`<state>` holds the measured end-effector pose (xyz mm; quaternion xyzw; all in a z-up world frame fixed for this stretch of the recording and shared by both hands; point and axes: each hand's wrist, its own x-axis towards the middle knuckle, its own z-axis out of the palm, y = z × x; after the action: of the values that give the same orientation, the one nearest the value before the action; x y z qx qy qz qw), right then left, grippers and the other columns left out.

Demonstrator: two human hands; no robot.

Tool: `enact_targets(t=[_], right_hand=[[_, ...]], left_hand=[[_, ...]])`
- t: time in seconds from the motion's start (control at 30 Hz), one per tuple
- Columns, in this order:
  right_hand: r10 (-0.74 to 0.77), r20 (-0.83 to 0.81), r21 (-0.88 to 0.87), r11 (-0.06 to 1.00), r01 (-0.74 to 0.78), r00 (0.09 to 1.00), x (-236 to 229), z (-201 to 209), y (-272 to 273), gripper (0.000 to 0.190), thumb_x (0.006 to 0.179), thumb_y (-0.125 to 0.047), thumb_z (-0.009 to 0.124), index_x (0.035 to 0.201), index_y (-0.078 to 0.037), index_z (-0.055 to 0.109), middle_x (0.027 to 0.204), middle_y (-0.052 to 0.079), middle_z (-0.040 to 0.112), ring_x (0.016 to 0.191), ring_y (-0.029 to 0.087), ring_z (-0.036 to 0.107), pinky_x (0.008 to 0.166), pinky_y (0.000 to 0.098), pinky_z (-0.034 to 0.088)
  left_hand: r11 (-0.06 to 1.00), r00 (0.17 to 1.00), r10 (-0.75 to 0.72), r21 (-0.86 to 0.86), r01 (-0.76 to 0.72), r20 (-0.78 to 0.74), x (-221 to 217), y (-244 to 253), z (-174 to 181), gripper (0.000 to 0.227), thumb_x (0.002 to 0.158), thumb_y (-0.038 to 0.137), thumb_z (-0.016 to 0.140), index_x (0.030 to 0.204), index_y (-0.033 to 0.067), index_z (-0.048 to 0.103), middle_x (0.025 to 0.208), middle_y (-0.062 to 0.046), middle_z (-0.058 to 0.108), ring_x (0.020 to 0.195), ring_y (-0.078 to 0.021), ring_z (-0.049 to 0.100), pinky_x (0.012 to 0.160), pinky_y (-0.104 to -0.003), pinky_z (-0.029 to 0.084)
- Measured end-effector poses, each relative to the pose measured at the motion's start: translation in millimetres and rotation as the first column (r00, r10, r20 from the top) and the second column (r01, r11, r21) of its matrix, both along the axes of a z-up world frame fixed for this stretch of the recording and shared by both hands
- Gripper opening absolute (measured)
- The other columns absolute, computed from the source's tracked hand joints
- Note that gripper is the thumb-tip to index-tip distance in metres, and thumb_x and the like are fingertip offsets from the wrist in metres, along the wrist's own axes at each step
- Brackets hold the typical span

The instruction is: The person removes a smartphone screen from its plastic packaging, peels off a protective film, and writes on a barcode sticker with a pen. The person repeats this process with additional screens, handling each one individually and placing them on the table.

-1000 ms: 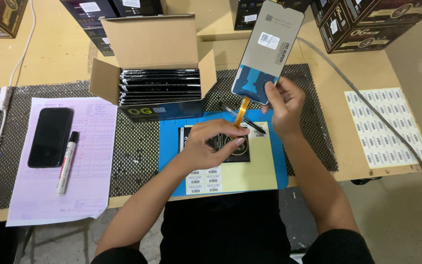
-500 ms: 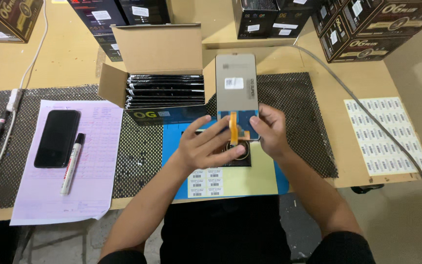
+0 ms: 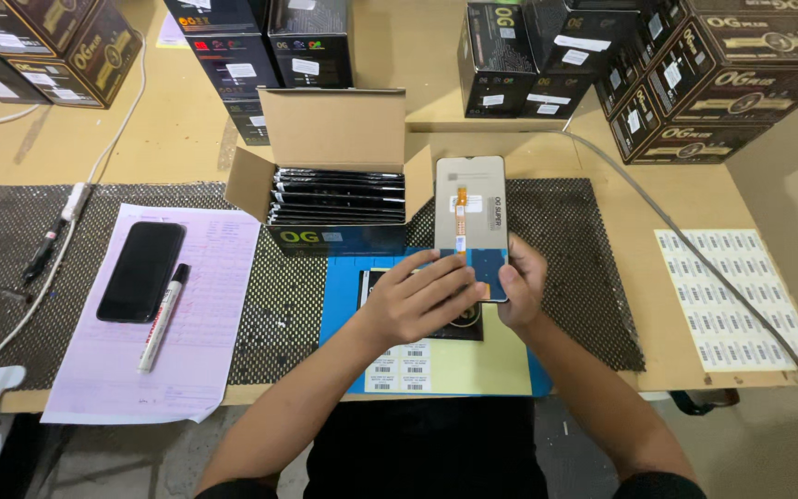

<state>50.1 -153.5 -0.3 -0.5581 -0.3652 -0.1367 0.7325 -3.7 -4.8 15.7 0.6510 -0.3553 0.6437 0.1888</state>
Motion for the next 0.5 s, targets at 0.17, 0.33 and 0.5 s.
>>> enact_targets(t=[0.17, 0.33, 0.5], right_hand=[[-0.123, 0.192, -0.091, 0.986, 0.143, 0.974, 12, -18, -6, 0.035, 0.092, -0.035, 0.065, 0.077, -0.004, 0.060, 0.059, 0.004, 0.050, 0.050, 0.011, 0.045, 0.046, 0.0279, 0.037], [-0.135, 0.386, -0.210, 0.950, 0.230, 0.913, 17, -8, -4, 0.053, 0.096, -0.051, 0.050, 0.087, -0.001, 0.068, 0.089, 0.016, 0.058, 0.078, 0.028, 0.060, 0.068, 0.0410, 0.048], [-0.163, 0.017, -0.061, 0.985, 0.164, 0.986, 57, -60, -13, 0.058, 0.102, -0.007, 0.058, 0.151, 0.004, 0.030, 0.142, 0.019, 0.043, 0.088, 0.019, 0.059, 0.074, 0.0362, 0.063]], left_hand=[[0.986, 0.989, 0.148, 0.081, -0.149, 0.018, 3, 9, -8, 0.011, 0.097, 0.006, 0.067, 0.102, 0.0105, 0.076, 0.100, -0.013, 0.077, 0.094, -0.0279, 0.076, 0.085, -0.045, 0.062], [0.987, 0.988, 0.155, -0.036, -0.155, -0.019, 4, 13, -5, 0.020, 0.097, -0.001, 0.063, 0.102, 0.0092, 0.080, 0.100, -0.013, 0.079, 0.092, -0.0305, 0.078, 0.084, -0.043, 0.065], [0.912, 0.974, -0.198, -0.386, 0.142, -0.110, 9, 18, -6, 0.031, 0.101, -0.003, 0.046, 0.102, -0.0053, 0.077, 0.098, -0.020, 0.078, 0.084, -0.0421, 0.077, 0.073, -0.048, 0.063]])
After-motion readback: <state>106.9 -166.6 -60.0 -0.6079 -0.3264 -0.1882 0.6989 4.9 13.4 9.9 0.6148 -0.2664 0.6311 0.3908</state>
